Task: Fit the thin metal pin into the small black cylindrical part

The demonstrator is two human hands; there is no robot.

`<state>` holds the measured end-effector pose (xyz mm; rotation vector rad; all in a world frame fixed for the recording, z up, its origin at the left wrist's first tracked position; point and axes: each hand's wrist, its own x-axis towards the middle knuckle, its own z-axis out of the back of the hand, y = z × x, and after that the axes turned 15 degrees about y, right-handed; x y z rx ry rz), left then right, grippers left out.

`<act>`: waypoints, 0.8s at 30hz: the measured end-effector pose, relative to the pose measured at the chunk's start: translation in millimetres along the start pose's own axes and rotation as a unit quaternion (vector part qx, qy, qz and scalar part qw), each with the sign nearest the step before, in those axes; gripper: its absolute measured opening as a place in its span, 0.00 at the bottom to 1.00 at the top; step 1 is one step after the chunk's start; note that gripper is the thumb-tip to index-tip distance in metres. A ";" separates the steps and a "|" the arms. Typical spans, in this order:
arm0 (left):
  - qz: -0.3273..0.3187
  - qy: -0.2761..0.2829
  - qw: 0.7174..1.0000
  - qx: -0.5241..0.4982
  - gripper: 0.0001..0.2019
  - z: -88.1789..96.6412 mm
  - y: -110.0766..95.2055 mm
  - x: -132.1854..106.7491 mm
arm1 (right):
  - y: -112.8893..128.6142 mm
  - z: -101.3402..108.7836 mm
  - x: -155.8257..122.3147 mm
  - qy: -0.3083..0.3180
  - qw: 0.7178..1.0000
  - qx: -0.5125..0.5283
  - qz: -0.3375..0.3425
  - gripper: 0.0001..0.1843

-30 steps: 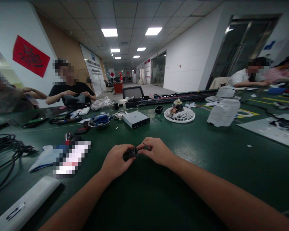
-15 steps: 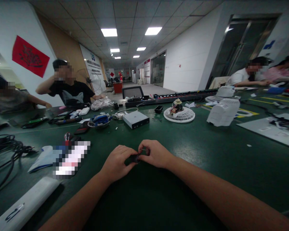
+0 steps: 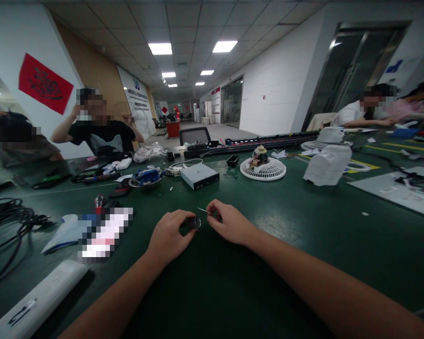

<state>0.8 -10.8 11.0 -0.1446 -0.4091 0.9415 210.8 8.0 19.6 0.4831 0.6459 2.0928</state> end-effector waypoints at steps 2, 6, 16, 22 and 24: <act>0.024 -0.008 1.000 0.007 0.13 0.0 1.7 0.5 | -0.8 2.8 0.0 -0.003 0.999 -0.037 0.006 0.07; 0.038 -0.008 0.999 0.005 0.13 -0.7 5.1 0.7 | -0.3 6.0 -1.4 0.015 0.994 -0.103 0.036 0.07; 0.010 0.022 0.999 0.028 0.13 0.9 2.3 -0.1 | -1.8 6.8 -2.7 0.045 0.979 -0.190 0.055 0.09; 0.009 0.019 1.000 0.021 0.13 1.1 4.7 0.4 | -4.4 6.6 -2.2 0.063 0.984 -0.137 0.098 0.10; 0.010 0.028 0.999 0.018 0.12 1.3 4.8 0.4 | -5.6 5.8 -1.2 0.049 0.985 -0.141 0.086 0.11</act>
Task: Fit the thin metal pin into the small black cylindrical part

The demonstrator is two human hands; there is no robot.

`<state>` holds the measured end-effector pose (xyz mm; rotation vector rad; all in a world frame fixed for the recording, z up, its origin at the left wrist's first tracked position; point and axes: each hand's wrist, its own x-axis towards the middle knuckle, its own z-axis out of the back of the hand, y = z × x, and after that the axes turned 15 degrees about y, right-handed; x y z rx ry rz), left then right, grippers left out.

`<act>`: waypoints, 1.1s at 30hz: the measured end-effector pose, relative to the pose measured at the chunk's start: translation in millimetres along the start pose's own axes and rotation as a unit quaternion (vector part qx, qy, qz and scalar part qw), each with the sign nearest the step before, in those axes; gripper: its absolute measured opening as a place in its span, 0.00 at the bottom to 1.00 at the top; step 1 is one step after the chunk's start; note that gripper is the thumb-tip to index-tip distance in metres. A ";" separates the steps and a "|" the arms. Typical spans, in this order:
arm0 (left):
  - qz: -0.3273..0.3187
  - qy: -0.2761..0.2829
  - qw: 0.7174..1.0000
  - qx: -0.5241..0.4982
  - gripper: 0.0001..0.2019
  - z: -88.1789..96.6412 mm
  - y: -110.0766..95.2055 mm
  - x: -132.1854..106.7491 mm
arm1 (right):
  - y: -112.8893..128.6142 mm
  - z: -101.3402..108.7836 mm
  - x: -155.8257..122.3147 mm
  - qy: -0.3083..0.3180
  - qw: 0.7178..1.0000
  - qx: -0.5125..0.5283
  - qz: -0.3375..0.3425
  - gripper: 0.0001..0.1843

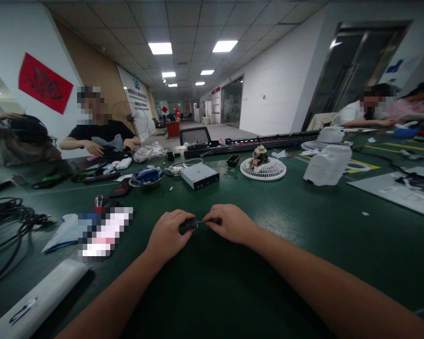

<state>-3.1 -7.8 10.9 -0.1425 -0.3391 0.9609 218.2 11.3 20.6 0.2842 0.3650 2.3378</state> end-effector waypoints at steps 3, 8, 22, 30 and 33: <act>-0.005 0.012 1.000 -0.003 0.13 0.2 -1.1 -0.3 | -1.2 -0.8 0.8 -0.008 0.999 -0.033 -0.022 0.11; -0.027 0.025 0.999 0.007 0.14 0.0 -3.7 -0.6 | 2.2 1.1 -0.8 0.031 0.998 -0.061 -0.009 0.11; -0.023 0.009 1.000 0.002 0.15 -1.2 -0.4 0.8 | 8.0 3.0 0.4 -0.023 0.997 -0.002 -0.077 0.08; -0.017 0.009 1.000 0.019 0.15 -0.4 -2.3 0.7 | 7.2 3.0 -0.7 0.057 0.995 -0.017 -0.076 0.08; 0.005 -0.008 1.000 0.011 0.14 -0.7 -1.2 0.4 | 7.6 3.3 -0.8 0.045 0.996 0.004 -0.073 0.07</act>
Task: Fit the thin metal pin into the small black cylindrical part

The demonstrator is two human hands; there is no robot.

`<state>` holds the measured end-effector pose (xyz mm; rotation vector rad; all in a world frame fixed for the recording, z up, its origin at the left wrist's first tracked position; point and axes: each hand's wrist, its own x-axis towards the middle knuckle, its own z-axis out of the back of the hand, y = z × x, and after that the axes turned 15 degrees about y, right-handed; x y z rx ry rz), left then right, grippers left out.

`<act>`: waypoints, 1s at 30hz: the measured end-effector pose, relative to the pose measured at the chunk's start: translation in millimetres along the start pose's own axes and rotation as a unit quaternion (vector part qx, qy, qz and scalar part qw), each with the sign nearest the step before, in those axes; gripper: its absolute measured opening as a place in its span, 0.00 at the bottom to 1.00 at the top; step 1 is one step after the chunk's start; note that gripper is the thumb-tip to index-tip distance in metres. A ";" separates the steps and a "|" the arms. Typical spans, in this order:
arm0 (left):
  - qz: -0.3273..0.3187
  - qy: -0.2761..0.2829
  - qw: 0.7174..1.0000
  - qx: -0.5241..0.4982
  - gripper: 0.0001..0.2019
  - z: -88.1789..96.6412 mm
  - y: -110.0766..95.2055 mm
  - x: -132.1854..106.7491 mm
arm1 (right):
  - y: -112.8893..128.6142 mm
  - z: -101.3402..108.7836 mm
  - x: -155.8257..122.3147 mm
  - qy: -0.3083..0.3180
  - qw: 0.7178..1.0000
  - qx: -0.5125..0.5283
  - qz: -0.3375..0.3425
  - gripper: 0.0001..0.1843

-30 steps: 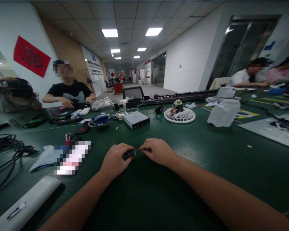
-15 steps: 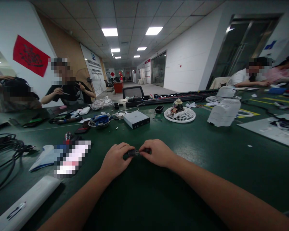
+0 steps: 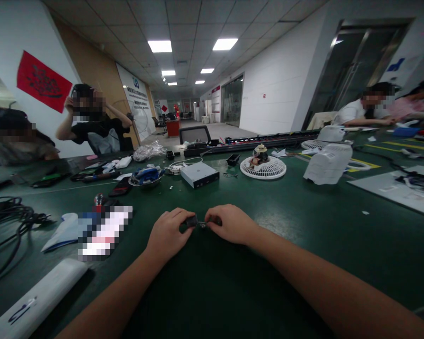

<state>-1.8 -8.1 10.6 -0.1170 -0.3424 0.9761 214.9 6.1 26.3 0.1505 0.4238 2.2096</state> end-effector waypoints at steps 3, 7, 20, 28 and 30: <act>0.023 -0.024 0.999 -0.011 0.14 -1.2 2.6 0.4 | 0.1 -0.1 0.1 -0.033 0.999 0.005 -0.021 0.08; 0.047 -0.040 0.997 -0.037 0.14 -2.0 6.0 1.3 | -0.4 -3.0 2.2 -0.032 0.997 0.014 -0.069 0.10; 0.067 -0.010 0.996 -0.052 0.14 -3.9 6.3 1.7 | -3.7 -12.1 8.0 0.009 0.999 0.029 -0.025 0.09; 0.073 0.003 0.996 -0.052 0.15 -3.8 6.8 0.9 | -1.8 -10.9 6.6 0.049 0.998 0.050 0.007 0.12; 0.067 0.007 0.996 -0.053 0.15 -2.8 5.8 0.9 | -1.6 -10.4 6.7 0.056 0.995 0.082 -0.006 0.13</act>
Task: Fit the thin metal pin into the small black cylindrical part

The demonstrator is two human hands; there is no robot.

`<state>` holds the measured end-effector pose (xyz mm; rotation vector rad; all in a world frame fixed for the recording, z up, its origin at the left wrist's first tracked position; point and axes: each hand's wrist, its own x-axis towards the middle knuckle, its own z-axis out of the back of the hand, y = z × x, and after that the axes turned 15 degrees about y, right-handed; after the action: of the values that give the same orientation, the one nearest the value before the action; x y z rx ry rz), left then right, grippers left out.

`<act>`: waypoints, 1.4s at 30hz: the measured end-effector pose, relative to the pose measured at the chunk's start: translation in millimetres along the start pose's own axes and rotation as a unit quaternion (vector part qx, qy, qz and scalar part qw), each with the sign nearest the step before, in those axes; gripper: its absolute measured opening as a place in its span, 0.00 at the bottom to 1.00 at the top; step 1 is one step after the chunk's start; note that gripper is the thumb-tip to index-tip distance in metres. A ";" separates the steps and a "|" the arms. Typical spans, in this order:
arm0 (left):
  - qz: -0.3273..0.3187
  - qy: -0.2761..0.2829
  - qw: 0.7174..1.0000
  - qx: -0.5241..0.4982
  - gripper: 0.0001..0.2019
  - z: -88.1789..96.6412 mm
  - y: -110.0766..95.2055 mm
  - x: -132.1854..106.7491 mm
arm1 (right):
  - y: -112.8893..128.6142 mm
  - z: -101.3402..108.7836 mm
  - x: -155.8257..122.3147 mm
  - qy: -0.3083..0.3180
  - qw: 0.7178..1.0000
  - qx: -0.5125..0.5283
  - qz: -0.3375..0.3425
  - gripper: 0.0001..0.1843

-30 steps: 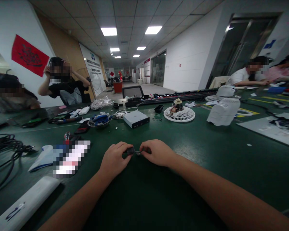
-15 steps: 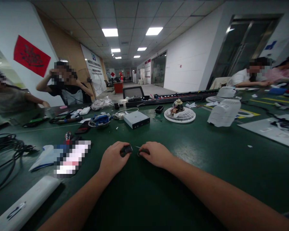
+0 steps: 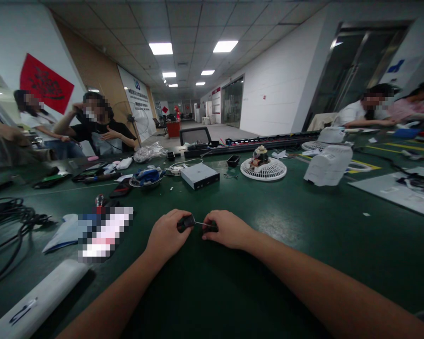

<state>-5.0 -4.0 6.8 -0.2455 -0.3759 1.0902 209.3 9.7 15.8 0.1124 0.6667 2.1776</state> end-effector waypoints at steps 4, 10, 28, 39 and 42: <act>-0.019 0.019 1.000 0.002 0.14 0.9 -2.2 0.0 | 0.3 1.7 0.3 -0.009 0.996 0.083 -0.020 0.14; -0.060 0.028 0.998 0.018 0.20 -0.5 -3.8 -1.4 | 1.4 3.0 0.0 -0.079 0.992 0.095 -0.005 0.07; -0.192 0.077 0.978 0.019 0.16 5.1 -11.5 -5.5 | 2.7 2.7 -2.4 -0.075 0.989 0.126 0.020 0.09; -0.068 0.011 0.997 -0.043 0.14 -1.7 -6.1 -1.4 | 7.8 5.3 -4.2 -0.139 0.987 0.053 0.056 0.11; -0.021 -0.006 0.999 -0.047 0.13 -1.1 -1.9 0.7 | 4.4 9.4 -5.1 -0.129 0.991 -0.014 0.045 0.13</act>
<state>-2.7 -4.2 6.6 -0.3134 -0.4428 1.0346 212.3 7.6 26.7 0.4085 0.4911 2.2070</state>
